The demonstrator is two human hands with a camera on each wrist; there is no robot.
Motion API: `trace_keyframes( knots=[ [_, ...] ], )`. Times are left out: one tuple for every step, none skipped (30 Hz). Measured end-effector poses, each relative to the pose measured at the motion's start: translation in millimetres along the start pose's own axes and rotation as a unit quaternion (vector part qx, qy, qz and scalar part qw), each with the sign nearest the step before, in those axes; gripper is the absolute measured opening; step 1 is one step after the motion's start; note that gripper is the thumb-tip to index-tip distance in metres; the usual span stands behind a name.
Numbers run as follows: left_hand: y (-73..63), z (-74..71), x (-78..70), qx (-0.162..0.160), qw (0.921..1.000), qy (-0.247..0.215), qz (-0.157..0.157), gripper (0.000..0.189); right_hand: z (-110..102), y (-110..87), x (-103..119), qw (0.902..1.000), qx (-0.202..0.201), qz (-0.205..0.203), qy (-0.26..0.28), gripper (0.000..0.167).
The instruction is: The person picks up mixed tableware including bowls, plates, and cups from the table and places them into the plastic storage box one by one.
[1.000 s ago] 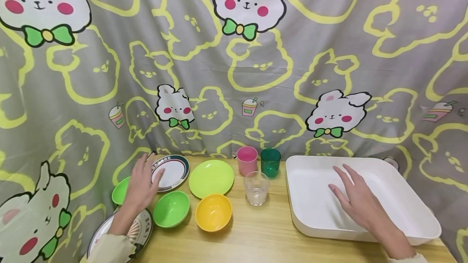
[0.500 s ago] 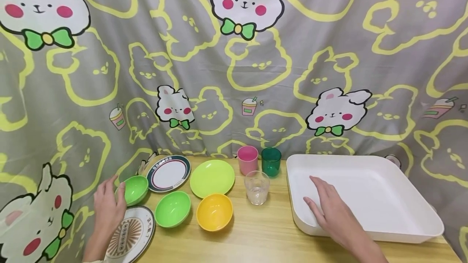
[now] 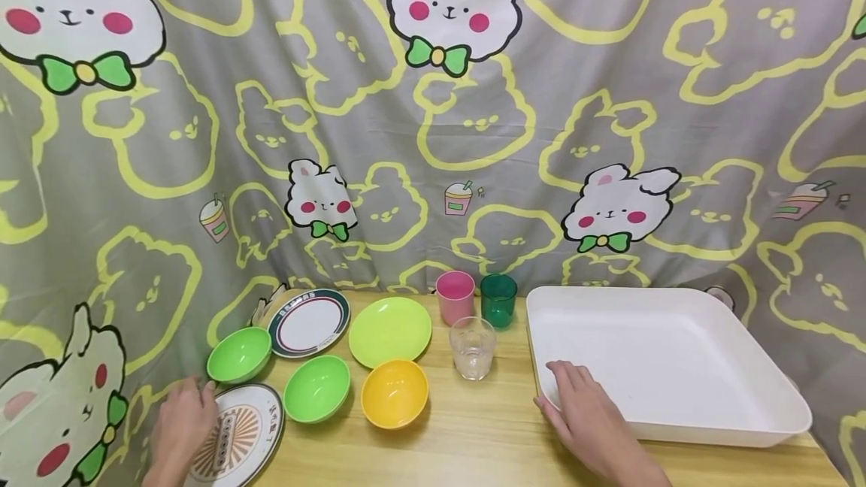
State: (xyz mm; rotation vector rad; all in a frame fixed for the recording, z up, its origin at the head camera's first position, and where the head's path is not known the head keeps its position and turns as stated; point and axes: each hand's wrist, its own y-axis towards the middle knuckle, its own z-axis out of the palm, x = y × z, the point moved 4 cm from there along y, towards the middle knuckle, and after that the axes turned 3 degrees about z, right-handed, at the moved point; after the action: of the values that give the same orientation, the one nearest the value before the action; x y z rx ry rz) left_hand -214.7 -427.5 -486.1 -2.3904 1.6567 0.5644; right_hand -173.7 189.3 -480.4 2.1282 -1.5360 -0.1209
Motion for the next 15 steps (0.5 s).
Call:
trace_keyframes(
  knots=[
    [1.2, 1.3, 1.0, 0.011, 0.9999, 0.008, -0.001, 0.061, 2, -0.3, 0, 1.0000, 0.004, 0.001, -0.009, 0.045],
    [2.3, 2.6, 2.4, 0.021, 0.9997, 0.013, -0.001, 0.061, 4, -0.6, 1, 0.9998, 0.005, 0.000, -0.018, 0.043],
    [2.9, 3.5, 3.6, 0.029, 0.9994, 0.016, 0.000, 0.061, 6, -0.9, 1, 0.9996, 0.005, -0.002, -0.028, 0.041],
    [3.0, 4.3, 4.6, 0.035, 0.9992, 0.019, -0.002, 0.061, 8, -1.2, 2, 0.9992, 0.005, -0.005, -0.038, 0.038],
    [3.0, 5.0, 5.2, 0.038, 0.9990, 0.020, -0.006, 0.060, 9, -1.5, 2, 0.9989, 0.006, -0.008, -0.047, 0.036],
    [2.8, 5.0, 6.1, 0.039, 0.9990, 0.022, -0.005, 0.059, 11, -1.7, 3, 0.9983, 0.006, -0.012, -0.056, 0.033],
    [2.5, 4.9, 7.1, 0.042, 0.9988, 0.024, -0.003, 0.057, 11, -1.9, 4, 0.9977, 0.005, -0.016, -0.065, 0.031],
    [2.1, 4.6, 7.6, 0.043, 0.9987, 0.026, -0.003, 0.055, 12, -2.2, 5, 0.9970, 0.004, -0.023, -0.074, 0.028],
    [1.9, 4.4, 8.1, 0.046, 0.9985, 0.030, -0.002, 0.053, 13, -2.4, 5, 0.9962, 0.002, -0.028, -0.082, 0.025],
    [1.9, 4.6, 8.9, 0.050, 0.9982, 0.033, -0.003, 0.051, 13, -2.5, 6, 0.9955, 0.001, -0.033, -0.088, 0.023],
    [1.9, 4.8, 9.5, 0.055, 0.9978, 0.036, -0.001, 0.048, 14, -2.5, 7, 0.9949, -0.001, -0.038, -0.093, 0.021],
    [2.1, 5.0, 10.5, 0.061, 0.9974, 0.039, 0.001, 0.047, 14, -2.5, 7, 0.9942, -0.004, -0.044, -0.098, 0.019],
    [2.4, 5.8, 11.5, 0.069, 0.9968, 0.041, 0.000, 0.046, 14, -2.4, 8, 0.9937, -0.007, -0.049, -0.101, 0.018],
    [2.7, 6.8, 12.4, 0.075, 0.9963, 0.043, -0.003, 0.046, 14, -2.1, 8, 0.9934, -0.011, -0.052, -0.102, 0.017],
    [3.0, 8.0, 13.7, 0.083, 0.9955, 0.045, -0.008, 0.046, 14, -1.8, 8, 0.9932, -0.013, -0.053, -0.103, 0.016]
  ],
)
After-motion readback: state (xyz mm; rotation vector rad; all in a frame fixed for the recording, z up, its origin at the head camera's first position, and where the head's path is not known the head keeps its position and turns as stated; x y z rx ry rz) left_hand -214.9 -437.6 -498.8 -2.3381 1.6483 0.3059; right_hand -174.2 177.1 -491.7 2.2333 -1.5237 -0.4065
